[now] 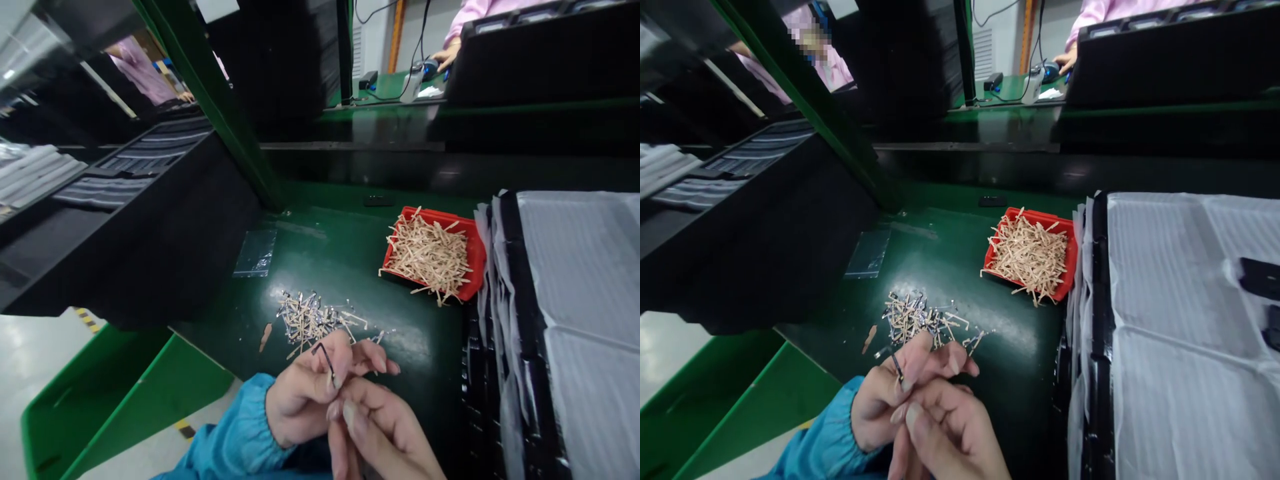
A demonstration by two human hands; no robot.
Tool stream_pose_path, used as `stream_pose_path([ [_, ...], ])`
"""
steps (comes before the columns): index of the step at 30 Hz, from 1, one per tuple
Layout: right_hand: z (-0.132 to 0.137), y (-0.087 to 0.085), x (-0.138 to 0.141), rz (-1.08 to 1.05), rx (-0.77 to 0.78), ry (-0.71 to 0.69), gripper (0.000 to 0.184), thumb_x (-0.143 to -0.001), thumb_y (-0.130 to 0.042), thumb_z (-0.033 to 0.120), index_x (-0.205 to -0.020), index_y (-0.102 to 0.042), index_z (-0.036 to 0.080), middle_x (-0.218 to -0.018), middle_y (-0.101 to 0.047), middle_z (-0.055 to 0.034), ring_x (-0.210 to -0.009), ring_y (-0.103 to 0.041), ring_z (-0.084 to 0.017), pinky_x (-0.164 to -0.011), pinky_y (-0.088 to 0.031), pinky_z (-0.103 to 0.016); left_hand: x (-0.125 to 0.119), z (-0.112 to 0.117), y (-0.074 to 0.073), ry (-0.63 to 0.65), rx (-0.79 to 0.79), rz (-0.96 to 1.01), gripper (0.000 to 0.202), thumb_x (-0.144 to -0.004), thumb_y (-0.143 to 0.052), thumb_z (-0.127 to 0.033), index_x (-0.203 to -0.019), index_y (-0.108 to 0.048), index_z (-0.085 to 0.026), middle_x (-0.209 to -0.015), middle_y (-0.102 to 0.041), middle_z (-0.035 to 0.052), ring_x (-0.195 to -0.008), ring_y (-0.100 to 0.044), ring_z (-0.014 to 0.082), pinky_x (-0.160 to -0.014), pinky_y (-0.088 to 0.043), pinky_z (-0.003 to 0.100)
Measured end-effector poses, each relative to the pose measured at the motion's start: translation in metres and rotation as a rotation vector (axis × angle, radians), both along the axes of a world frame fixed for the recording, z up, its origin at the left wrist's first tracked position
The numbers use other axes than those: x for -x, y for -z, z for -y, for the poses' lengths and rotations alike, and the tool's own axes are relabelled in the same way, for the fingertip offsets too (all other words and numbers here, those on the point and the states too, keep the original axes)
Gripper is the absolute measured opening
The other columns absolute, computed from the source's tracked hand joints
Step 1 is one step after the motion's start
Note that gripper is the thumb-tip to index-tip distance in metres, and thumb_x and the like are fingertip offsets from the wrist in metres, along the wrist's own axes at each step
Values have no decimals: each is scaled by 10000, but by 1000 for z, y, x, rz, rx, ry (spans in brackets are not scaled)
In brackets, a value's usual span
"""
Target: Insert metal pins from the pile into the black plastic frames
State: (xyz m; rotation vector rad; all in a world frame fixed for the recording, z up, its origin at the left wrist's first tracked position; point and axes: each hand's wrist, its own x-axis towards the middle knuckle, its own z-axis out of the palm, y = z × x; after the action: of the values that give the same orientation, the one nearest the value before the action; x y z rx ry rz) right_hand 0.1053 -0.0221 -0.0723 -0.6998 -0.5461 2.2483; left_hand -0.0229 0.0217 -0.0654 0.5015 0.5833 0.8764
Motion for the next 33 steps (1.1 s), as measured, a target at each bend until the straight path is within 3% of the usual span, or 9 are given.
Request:
stream_pose_path([
  [9,1,7,2,-192,38,21,377,-960,-725,533,-978,-704,157,-620,-643,27,-389,-383,22,-418,-318,-74,4,-9,0,47,40,77,416,-572,-901,-191,-553,-486,-209,-946,-745,52,-1121,-696,292,-1206,-384,474],
  [14,-2,9,-2,-185,108,-21,442,-922,-760,558,-991,-717,123,-617,-665,4,-356,-361,28,-359,-274,-69,9,-12,2,130,20,135,323,-624,-885,-187,-598,-564,-195,-965,-754,65,-1170,-674,270,-1157,-412,410],
  [20,0,11,-4,-238,169,-80,424,-907,-787,528,-1017,-724,124,-624,-687,-4,-334,-405,18,-338,-293,-72,11,-12,11,155,-21,212,354,-647,-891,-243,-599,-546,-183,-943,-736,70,-1177,-660,270,-1129,-408,395],
  [27,3,20,-2,-319,150,-69,376,-933,-769,492,-1031,-739,131,-645,-693,-6,-336,-411,17,-347,-324,-72,13,-12,8,162,-30,178,329,-679,-888,-247,-589,-576,-192,-861,-708,70,-1166,-651,273,-1131,-401,388],
  [33,4,12,-1,-312,203,7,302,-927,-801,417,-1015,-768,130,-690,-740,-29,-352,-453,19,-371,-354,-74,13,-9,8,129,-43,139,343,-644,-895,-234,-579,-560,-197,-823,-679,52,-1141,-656,259,-1089,-439,379],
])
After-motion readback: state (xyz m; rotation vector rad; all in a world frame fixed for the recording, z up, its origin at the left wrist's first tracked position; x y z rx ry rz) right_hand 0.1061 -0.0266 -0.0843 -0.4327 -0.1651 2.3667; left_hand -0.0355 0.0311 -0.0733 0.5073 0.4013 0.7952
